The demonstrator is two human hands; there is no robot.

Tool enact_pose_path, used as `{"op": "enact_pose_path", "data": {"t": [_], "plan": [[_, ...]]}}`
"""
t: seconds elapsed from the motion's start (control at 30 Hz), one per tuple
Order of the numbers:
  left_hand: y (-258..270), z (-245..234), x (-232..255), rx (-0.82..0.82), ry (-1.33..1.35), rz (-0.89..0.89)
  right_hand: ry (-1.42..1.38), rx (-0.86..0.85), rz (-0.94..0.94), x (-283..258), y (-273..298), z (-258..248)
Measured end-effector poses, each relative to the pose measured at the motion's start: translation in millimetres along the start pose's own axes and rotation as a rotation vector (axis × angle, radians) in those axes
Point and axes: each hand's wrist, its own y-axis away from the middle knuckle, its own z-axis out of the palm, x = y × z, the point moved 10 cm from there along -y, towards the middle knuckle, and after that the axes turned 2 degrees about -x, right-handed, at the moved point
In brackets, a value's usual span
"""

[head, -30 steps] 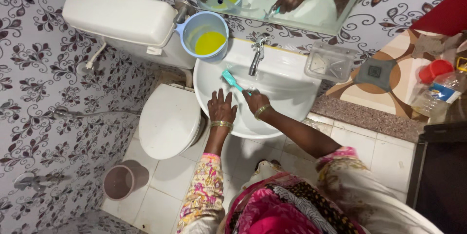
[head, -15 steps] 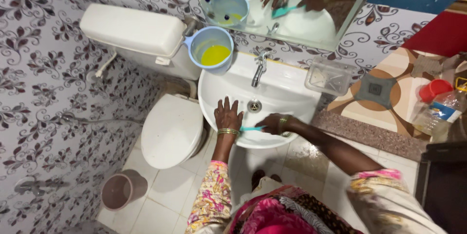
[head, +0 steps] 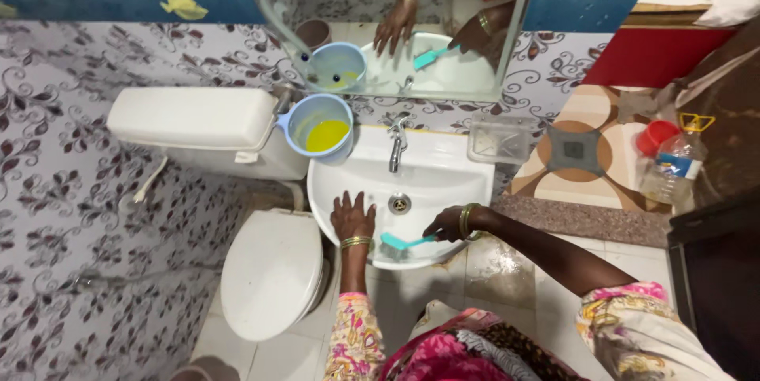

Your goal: The person scrubs the inside of a white bathroom sink with a small blue brush while the tap runs. The person repeatedly scrubs the basin and drain area, rinsing the brush under the water.

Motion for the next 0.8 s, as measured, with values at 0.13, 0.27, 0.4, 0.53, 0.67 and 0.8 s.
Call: {"op": "enact_pose_path", "data": {"t": [0.13, 0.27, 0.4, 0.53, 0.67, 0.8], "plan": [[-14, 12, -14, -0.010, -0.072, 0.021, -0.228, 0.045, -0.037, -36, -42, -1], [-31, 23, -20, -0.075, -0.109, 0.011, -0.220, 0.638, -0.065, -70, -113, -29], [-25, 15, -26, -0.124, -0.054, 0.003, -0.241, 0.608, -0.180, -66, -101, -17], [-4, -3, -36, -0.140, 0.012, -0.008, -0.290, 0.070, 0.073, -15, -33, 15], [-2, -8, -37, -0.184, 0.071, 0.005, -0.324, 0.042, 0.056, -22, -40, 8], [-14, -10, -22, -0.124, 0.088, 0.059, -0.179, 0.720, -0.293, -84, -105, -42]]}}
